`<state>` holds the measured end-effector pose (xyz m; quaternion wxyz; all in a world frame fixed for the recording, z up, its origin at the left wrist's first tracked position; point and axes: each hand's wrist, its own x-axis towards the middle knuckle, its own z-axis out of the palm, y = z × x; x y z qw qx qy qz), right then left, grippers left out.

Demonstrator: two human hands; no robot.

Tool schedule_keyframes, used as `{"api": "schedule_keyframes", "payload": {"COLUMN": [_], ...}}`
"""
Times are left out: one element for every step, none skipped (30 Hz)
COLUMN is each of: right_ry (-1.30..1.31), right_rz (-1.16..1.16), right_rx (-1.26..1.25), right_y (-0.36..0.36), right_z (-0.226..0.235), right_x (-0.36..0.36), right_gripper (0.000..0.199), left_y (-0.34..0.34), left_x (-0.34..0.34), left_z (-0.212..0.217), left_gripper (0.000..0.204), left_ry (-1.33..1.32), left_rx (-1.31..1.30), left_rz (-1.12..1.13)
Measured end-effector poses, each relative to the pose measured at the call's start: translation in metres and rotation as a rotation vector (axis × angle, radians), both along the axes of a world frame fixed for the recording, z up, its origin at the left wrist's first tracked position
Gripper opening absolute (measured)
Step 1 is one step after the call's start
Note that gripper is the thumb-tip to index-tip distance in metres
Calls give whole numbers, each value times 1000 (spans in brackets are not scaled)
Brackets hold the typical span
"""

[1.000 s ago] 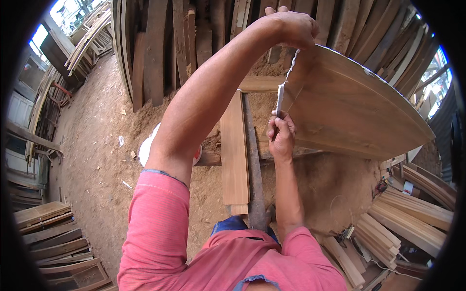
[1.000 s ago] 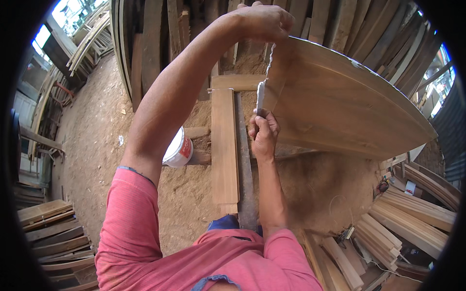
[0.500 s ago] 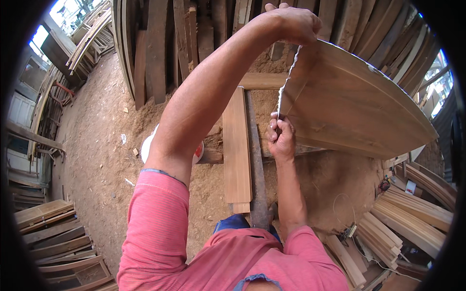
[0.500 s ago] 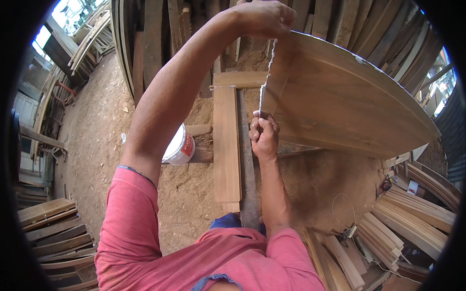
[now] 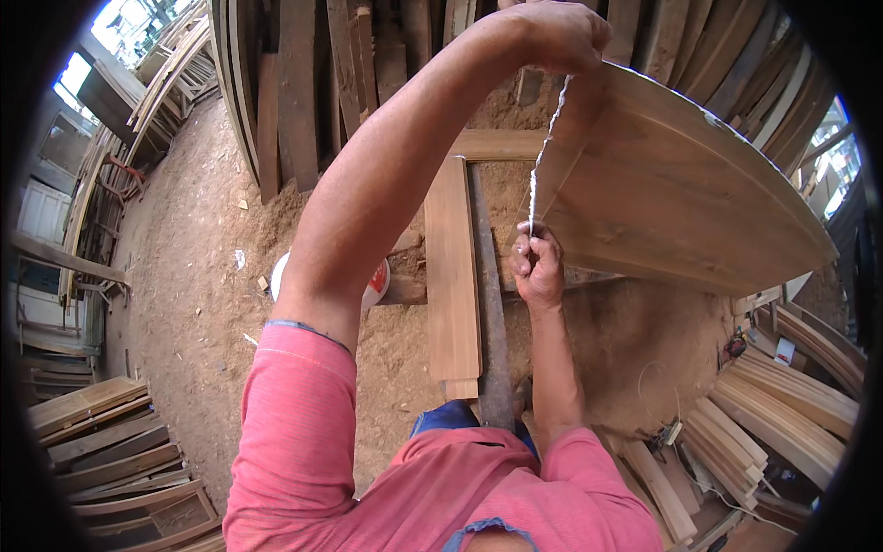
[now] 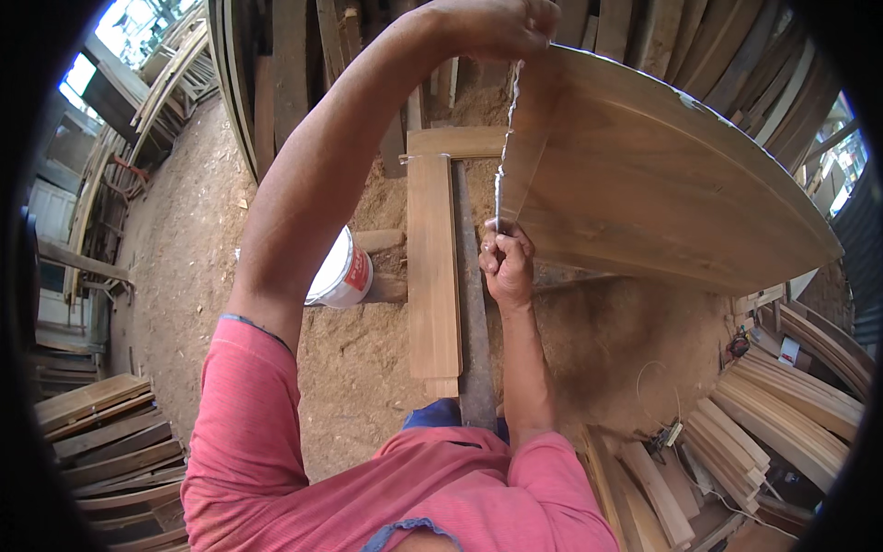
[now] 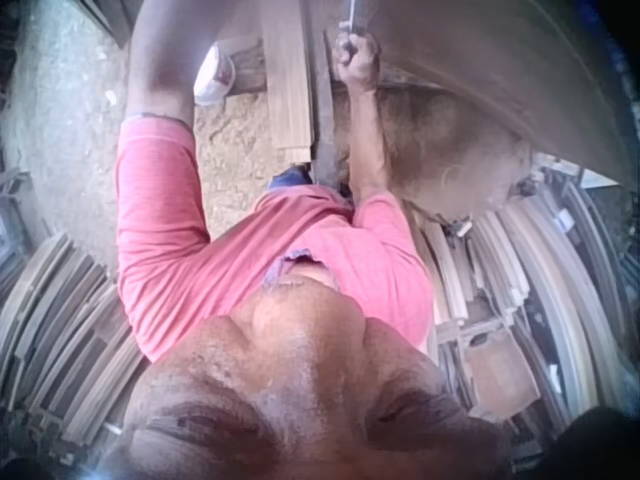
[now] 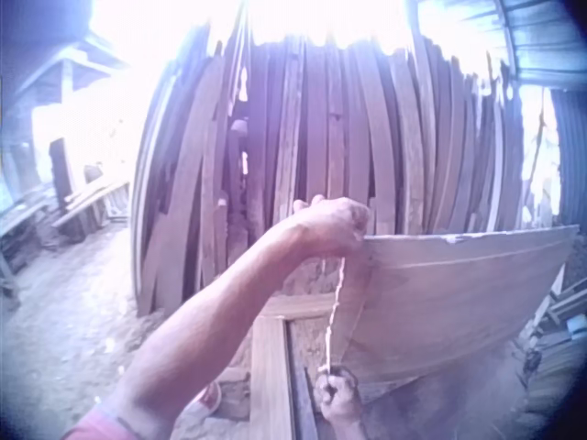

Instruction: The person applies glue from a tube to the edge of a wood panel using a small wooden stick and then inserts the panel into a wooden frame, pressing it into place by hand.

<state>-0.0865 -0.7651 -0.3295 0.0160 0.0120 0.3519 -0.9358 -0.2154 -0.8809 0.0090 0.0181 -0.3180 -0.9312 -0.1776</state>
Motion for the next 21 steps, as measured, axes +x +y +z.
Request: {"api": "schedule_keyframes", "payload": {"right_ry": [-1,-3,-4,-35,-32,-29,-28,23,43,61,78,80,72,64,56,73,78,83,88,83,87], "right_rz": [3,7,12,-23,-60,-97,-129,-153,-155,-156,-156,-169,-182,-194,-206,-182,-187,-192,-190,-190,-185], "right_rx": [46,91,136,132,107,81,53,85,78,73,69,123,130,135,141,84,35,-14,-67,-100,-90], "right_y": [1,0,0,-2,-3,-4,-8,-11,-15,-20,-25,-30,-34,-38,-40,-41,-41,-40,-43,-42,-40], "right_z": [1,1,2,3,4,5,5,3,1,1,0,1,1,1,2,3,3,2,4,8,9], "right_x": [-2,-6,-10,-16,-19,-22,-23,-18,-16,-12,-10,-11,-14,-19,-24,-30,-37,-42,-45,-45,-43], "right_gripper": [20,20,21,20,19,19,18,16,16,16,15,11,11,10,10,9,9,10,10,11,12], "left_y": [1,3,5,6,8,11,12,12,11,9,7,6,8,9,9,10,10,10,7,4,4], "left_x": [1,1,-1,-4,-7,-10,-11,-13,-15,-13,-11,-12,-13,-13,-14,-14,-13,-13,-10,-9,-8], "left_z": [1,1,-1,-2,-4,-6,-8,-10,-11,-10,-11,-12,-12,-12,-13,-12,-12,-11,-9,-7,-6], "left_gripper": [23,23,23,23,23,23,22,22,22,22,21,21,22,22,22,22,22,22,22,22,23], "left_ry": [11,22,16,15,14,37,59,81,60,36,12,24,39,55,50,44,39,38,36,35,35], "left_rx": [8,15,17,16,14,11,5,-1,18,41,64,52,43,33,40,43,47,54,57,61,58], "left_rz": [-10,-20,-17,-9,-1,8,23,37,26,16,7,17,20,24,20,14,7,-8,-15,-24,-22]}}
